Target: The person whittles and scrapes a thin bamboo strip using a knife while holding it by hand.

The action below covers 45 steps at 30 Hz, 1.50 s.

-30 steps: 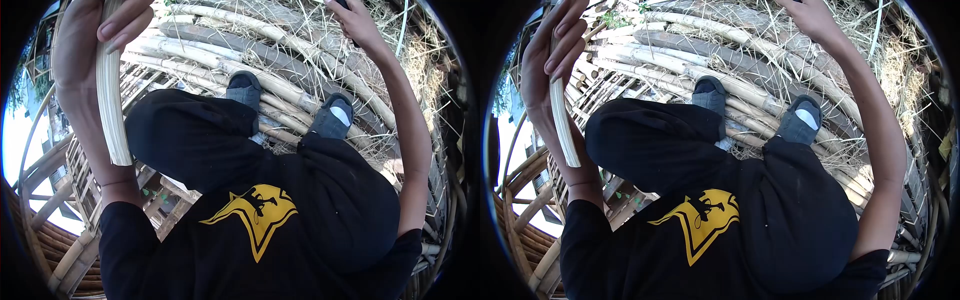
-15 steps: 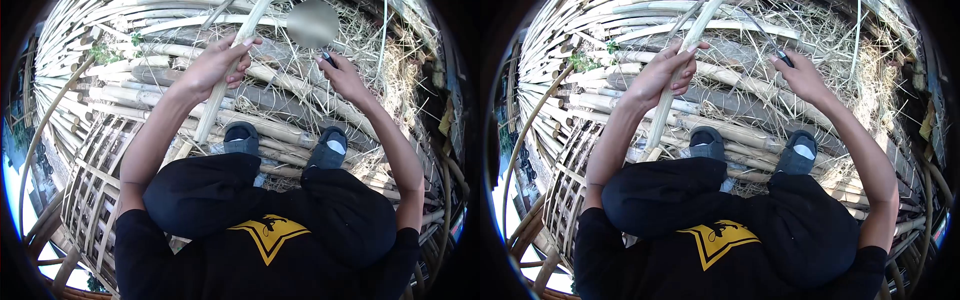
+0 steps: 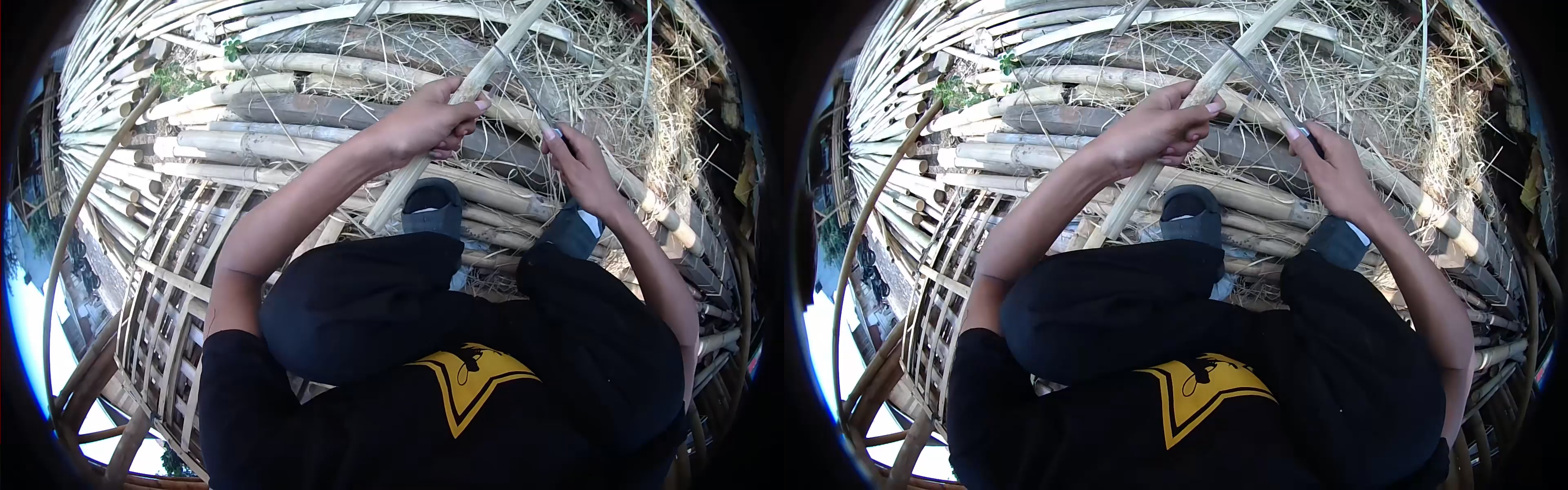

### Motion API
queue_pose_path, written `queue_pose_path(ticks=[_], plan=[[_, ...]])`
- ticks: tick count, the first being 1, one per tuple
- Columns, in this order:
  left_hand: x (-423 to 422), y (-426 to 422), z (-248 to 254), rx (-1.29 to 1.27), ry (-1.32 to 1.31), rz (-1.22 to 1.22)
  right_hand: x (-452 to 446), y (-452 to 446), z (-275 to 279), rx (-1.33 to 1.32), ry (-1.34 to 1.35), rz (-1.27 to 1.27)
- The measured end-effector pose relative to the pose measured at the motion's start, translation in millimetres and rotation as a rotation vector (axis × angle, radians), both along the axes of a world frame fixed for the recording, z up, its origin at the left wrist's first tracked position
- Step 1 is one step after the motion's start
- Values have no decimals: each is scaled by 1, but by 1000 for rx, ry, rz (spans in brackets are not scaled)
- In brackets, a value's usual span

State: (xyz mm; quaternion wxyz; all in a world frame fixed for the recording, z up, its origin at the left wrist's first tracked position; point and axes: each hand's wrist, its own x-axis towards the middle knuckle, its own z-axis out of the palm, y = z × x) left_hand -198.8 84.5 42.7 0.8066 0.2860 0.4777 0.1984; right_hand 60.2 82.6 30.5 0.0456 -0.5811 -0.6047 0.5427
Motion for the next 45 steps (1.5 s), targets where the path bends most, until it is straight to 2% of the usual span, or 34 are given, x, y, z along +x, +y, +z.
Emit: queue_pose_path(ticks=[7,12,14,19,20,22,25,27,30,35,37,41,45], plan=[[18,12,34,80,57,-66,-1,-1,11,135,112,59],[37,-1,81,96,121,-58,-2,2,29,246,163,142],[42,-9,104,-14,197,32,-4,-5,24,332,226,176],[64,-58,134,-105,246,163,2,-27,29,277,342,193],[68,-67,134,-156,185,232,5,-30,30,259,371,227],[78,-84,129,-227,112,338,15,-35,23,292,331,290],[101,-105,98,-176,31,478,31,-31,29,336,264,356],[121,-107,81,-147,-20,585,42,-19,35,216,115,457],[130,-101,59,-70,-178,541,56,-2,50,245,43,558],[136,-92,55,-19,-186,559,59,11,51,313,23,579],[134,-100,49,-38,-178,647,53,5,34,318,81,606],[125,-103,29,-85,-152,604,46,-6,5,360,134,632],[118,-101,18,-103,-163,520,47,-7,6,317,121,605]])
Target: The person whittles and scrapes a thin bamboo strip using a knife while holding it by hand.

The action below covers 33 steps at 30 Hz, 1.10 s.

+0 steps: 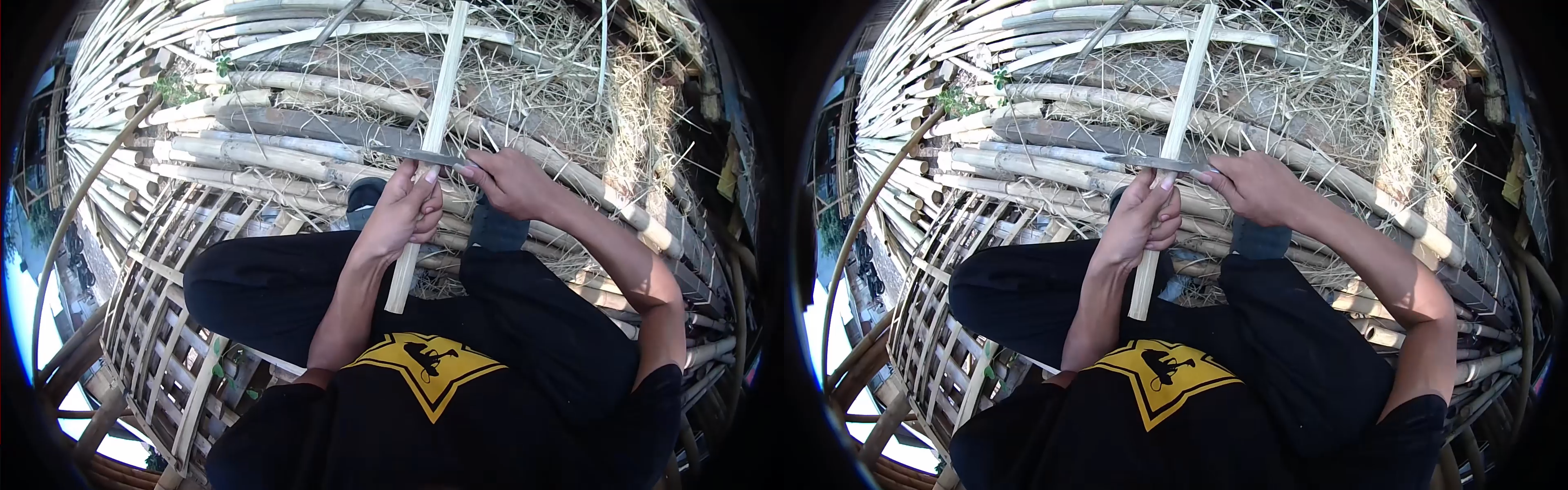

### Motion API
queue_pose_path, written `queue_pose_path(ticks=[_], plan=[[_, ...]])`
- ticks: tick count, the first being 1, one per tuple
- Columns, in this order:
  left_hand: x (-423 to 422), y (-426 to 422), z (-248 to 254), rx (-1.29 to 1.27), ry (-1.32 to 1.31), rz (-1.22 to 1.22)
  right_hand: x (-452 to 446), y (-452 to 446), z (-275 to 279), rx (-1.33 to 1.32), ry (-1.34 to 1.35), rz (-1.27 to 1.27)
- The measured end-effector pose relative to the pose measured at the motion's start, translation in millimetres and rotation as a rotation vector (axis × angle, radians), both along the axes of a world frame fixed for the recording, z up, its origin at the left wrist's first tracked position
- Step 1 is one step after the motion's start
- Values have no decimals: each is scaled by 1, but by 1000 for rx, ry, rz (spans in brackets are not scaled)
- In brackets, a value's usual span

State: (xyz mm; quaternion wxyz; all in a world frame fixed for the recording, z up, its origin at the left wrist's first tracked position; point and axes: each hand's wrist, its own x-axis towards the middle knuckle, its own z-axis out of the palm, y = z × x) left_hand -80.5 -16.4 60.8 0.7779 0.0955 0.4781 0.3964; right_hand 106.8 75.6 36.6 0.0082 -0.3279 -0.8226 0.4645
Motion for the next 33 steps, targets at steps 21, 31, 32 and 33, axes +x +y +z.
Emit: queue_pose_path(ticks=[21,31,32,33], plan=[[8,-2,-16,176,559,-148,58,87,6,294,-54,-560],[-7,7,-14,728,1456,-487,17,55,6,347,-45,79],[-7,7,-11,761,1522,-478,18,54,3,313,-162,71],[-6,8,-2,637,1533,-545,20,51,3,300,-84,48]])
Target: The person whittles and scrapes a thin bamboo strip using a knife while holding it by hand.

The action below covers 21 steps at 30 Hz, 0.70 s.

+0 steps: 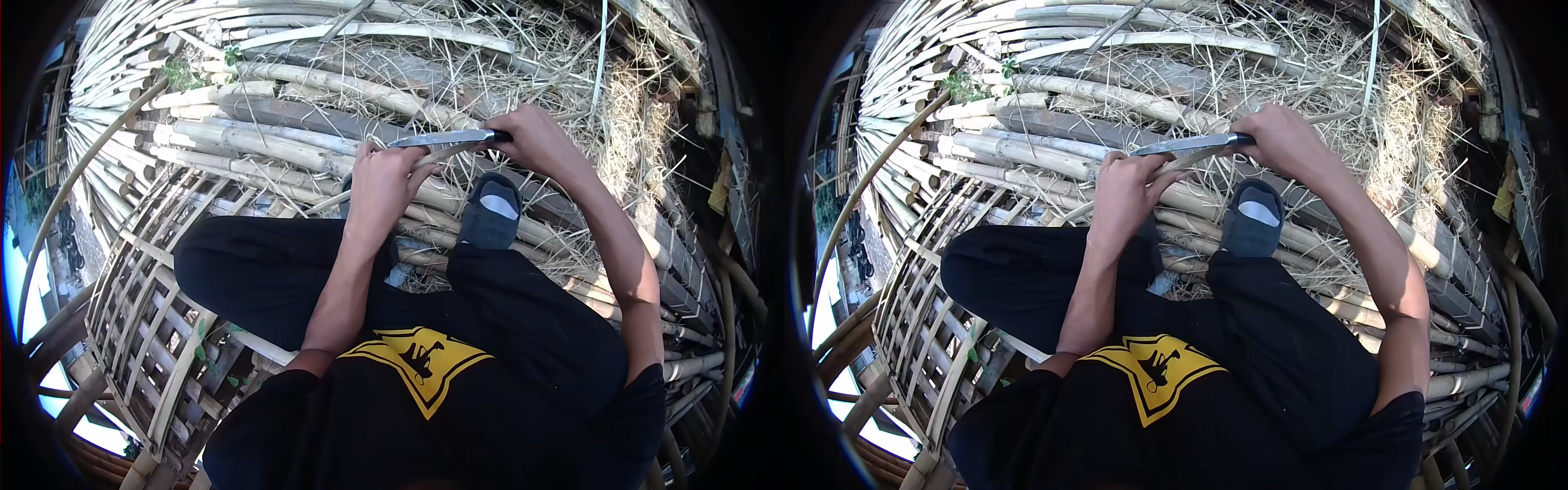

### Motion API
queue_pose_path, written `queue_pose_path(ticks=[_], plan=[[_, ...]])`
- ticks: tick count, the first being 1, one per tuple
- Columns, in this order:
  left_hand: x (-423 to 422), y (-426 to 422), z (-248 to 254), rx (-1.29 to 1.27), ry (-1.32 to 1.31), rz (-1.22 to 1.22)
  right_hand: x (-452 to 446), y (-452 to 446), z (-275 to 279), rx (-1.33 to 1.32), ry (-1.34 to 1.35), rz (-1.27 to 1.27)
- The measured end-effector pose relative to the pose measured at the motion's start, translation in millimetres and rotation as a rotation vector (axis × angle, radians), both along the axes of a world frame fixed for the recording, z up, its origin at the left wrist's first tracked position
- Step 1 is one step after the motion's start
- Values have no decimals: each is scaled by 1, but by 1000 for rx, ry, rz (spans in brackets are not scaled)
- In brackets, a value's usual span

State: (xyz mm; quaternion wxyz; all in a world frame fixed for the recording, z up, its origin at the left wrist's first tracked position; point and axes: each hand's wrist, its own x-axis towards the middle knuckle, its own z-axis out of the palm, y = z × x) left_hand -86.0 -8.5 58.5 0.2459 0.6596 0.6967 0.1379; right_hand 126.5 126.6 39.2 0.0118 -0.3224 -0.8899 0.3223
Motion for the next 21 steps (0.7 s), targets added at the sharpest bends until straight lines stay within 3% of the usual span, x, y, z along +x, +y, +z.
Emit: queue_pose_path(ticks=[1,3,5,7,9,11,13,15,16,18,21], plan=[[1,0,2,1,-1,1,1,-1,-1,1,-1,1],[6,-2,4,393,62,115,1,-4,-1,-174,-70,-127],[14,0,9,496,36,165,0,-8,-1,-322,-7,-209],[23,-1,20,813,151,278,-4,-10,-2,-473,56,-290],[27,-4,21,835,189,254,-11,-13,-3,-607,126,-281],[27,-8,8,867,-20,212,-18,-14,0,-702,141,-277],[34,-9,-3,811,-167,254,-31,-19,6,-932,318,-527],[44,-8,-8,329,-603,414,-34,-17,12,-1051,371,-633],[48,-9,-15,330,-605,410,-34,-15,7,-1129,490,-704],[53,-12,-28,-340,-1078,346,-35,-11,0,-1215,646,-766],[57,-14,-30,-498,-1375,332,-38,-15,-9,-1175,703,-870]])
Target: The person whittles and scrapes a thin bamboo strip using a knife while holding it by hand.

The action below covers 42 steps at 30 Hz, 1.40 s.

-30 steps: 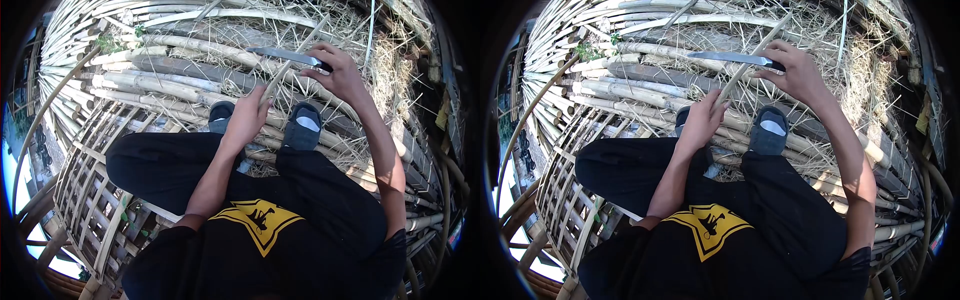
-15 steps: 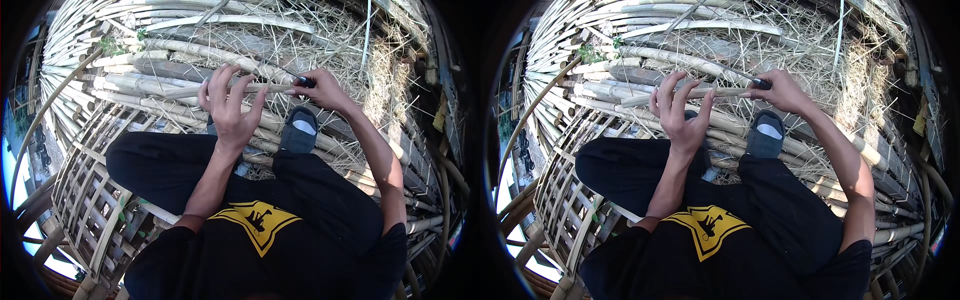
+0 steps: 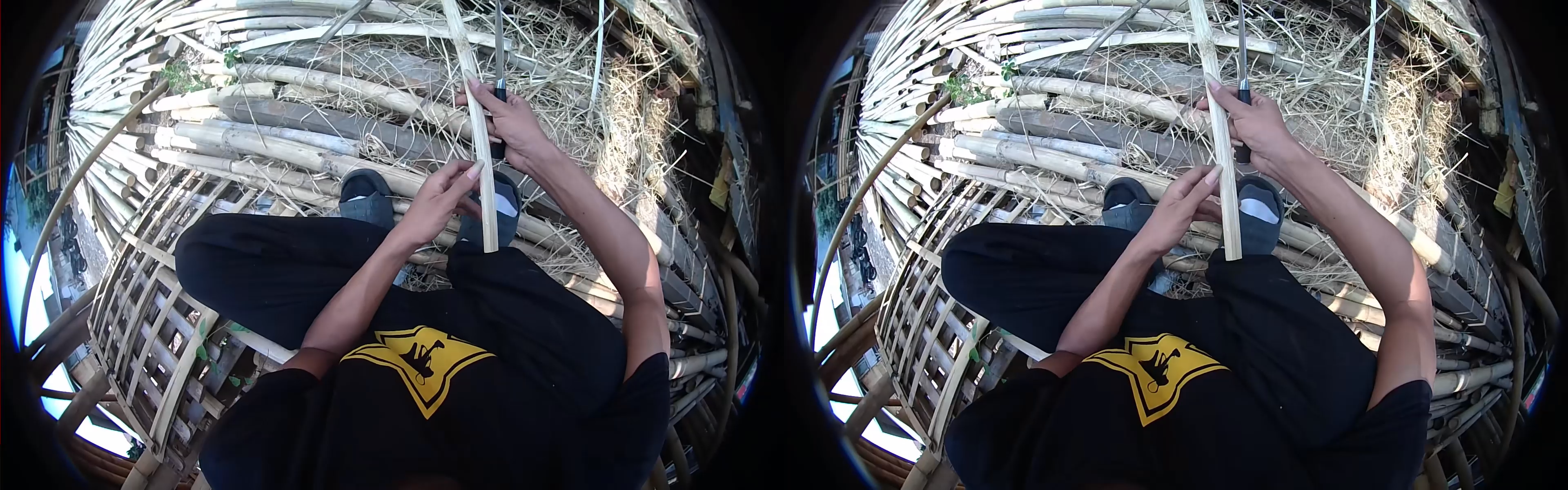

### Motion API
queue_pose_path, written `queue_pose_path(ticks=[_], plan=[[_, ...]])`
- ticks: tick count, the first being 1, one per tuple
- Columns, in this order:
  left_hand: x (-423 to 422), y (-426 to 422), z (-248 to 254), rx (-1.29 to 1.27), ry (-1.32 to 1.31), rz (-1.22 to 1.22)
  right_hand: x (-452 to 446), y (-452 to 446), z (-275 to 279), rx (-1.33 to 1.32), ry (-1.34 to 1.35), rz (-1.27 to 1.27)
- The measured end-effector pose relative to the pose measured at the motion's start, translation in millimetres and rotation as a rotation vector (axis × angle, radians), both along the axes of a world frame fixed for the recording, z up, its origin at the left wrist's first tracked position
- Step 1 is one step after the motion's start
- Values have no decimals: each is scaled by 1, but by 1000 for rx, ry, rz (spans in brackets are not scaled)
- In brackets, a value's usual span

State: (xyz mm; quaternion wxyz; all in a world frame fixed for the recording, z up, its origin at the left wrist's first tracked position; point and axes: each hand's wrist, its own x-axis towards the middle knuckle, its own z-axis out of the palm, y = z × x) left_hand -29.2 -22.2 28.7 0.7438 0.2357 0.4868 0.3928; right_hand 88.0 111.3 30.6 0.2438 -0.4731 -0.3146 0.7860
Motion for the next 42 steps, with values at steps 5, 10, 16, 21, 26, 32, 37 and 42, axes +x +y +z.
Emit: queue_pose_path(ticks=[5,10,16,21,26,32,37,42], plan=[[4,-2,-3,-28,-174,0,0,-9,-16,-41,-9,-252],[3,-6,-10,-129,-106,43,24,-1,-33,123,-244,-3],[-2,-1,-9,-146,-15,78,36,-30,-12,689,-667,553],[-8,1,-13,-111,104,89,46,-44,-15,992,-590,894],[-7,-4,-21,-94,176,112,50,-45,-21,1019,-554,929],[-10,-5,-24,-45,274,58,50,-36,-33,1026,-667,988],[-6,-7,-3,-153,27,-15,112,42,-48,952,-1050,628],[-1,2,-3,-99,66,80,96,29,-15,953,-969,499]])
